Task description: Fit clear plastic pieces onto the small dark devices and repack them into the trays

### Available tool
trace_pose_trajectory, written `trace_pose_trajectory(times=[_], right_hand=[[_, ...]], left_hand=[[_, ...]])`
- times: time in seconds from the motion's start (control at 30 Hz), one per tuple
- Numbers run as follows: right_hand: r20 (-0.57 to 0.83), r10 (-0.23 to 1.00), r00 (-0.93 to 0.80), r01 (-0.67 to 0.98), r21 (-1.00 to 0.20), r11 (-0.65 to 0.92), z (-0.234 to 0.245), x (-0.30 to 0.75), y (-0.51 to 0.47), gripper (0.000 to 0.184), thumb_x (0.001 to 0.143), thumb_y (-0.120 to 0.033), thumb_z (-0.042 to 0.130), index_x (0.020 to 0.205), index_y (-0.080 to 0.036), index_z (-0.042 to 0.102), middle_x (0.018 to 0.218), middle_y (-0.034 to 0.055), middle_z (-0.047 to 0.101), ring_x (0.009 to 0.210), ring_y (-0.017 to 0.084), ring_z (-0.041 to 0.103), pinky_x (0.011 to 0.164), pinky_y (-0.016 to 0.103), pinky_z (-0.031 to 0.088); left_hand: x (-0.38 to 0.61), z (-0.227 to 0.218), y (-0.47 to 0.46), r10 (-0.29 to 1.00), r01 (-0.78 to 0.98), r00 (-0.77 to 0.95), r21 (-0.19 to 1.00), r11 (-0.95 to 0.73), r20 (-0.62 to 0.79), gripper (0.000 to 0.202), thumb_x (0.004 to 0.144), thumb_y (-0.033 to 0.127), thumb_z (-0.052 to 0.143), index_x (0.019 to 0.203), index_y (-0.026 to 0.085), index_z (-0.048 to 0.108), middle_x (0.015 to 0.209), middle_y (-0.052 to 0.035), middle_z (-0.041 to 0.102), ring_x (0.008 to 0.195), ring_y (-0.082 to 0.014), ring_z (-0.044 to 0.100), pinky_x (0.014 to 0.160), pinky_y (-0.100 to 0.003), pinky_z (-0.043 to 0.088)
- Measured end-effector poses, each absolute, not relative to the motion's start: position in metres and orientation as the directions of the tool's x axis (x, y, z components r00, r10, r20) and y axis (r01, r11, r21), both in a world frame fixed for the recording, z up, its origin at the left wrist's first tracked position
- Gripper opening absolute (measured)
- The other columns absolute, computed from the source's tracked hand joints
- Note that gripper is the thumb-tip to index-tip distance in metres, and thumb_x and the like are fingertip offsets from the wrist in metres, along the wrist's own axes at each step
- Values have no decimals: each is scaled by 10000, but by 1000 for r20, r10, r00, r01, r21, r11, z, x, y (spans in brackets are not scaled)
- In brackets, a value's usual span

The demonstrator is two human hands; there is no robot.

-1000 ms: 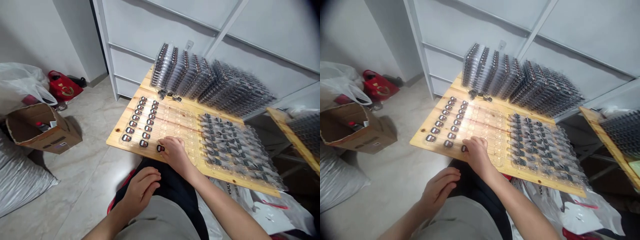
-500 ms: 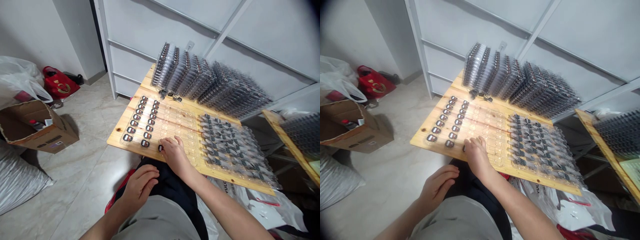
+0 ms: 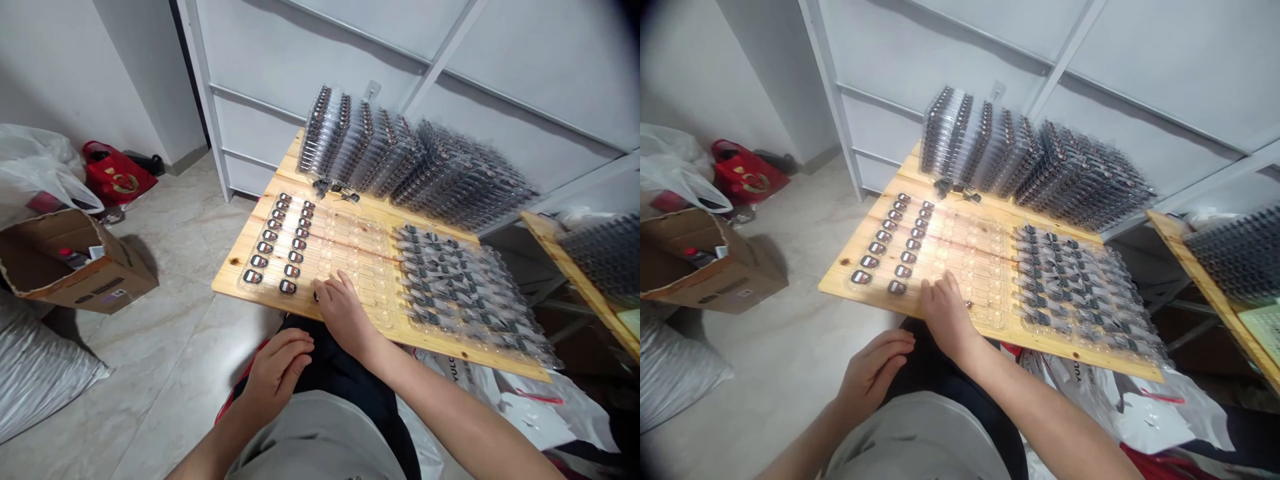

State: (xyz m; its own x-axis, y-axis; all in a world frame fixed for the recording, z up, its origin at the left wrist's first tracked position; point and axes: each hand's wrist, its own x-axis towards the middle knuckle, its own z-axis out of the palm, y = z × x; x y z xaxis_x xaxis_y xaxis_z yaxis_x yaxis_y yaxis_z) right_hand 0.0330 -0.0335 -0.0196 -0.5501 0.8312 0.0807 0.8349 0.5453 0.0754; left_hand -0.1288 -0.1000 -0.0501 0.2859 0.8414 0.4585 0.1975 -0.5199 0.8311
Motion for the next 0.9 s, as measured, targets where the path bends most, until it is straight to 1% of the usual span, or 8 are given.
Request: trace_pose_trajectory(times=[0.17,0.27,0.43,0.57,0.73,0.9], right_hand=[[84,830,-552,833,100,544,-20,33,-35,380,798,8,372,1166,-27,458,836,102,543,931,202,456,1048,447,185],[73,827,-557,830,78,552,-18,33,-35,377,798,11,375,1166,-7,452,860,114,541,945,205,451,1045,442,200],[50,846,-531,847,40,530,-14,32,-34,395,781,29,367,1164,-8,454,874,120,548,943,202,459,1025,431,249],[40,860,-509,858,102,503,-13,27,-35,395,791,14,372,1176,15,458,864,135,554,942,215,468,1019,426,276],[85,842,-533,839,185,513,-15,21,-41,387,791,-14,383,1168,22,464,990,181,529,972,251,455,1009,444,297],[92,838,-538,833,213,511,-16,22,-43,402,784,-21,381,1177,15,456,929,164,532,934,242,460,1007,451,292]], left_hand=[[-127,-51,-102,853,208,278,839,-503,442,180,821,80,464,942,139,583,959,-81,596,919,-134,570,803,-233,500],[-126,-51,-102,858,210,272,843,-495,436,177,827,95,458,943,137,585,954,-85,600,901,-137,581,788,-236,507],[-128,-53,-102,866,226,259,845,-485,428,174,834,116,452,939,137,589,950,-90,607,888,-142,590,774,-240,514],[-129,-53,-102,866,232,262,843,-486,427,179,829,110,459,945,139,592,957,-85,606,900,-139,588,789,-236,508],[-130,-53,-102,864,229,270,843,-487,425,179,831,111,455,945,138,591,956,-84,606,900,-140,588,793,-240,506],[-129,-53,-103,867,230,265,846,-481,421,176,837,120,449,939,138,592,951,-93,607,890,-143,589,782,-249,510]])
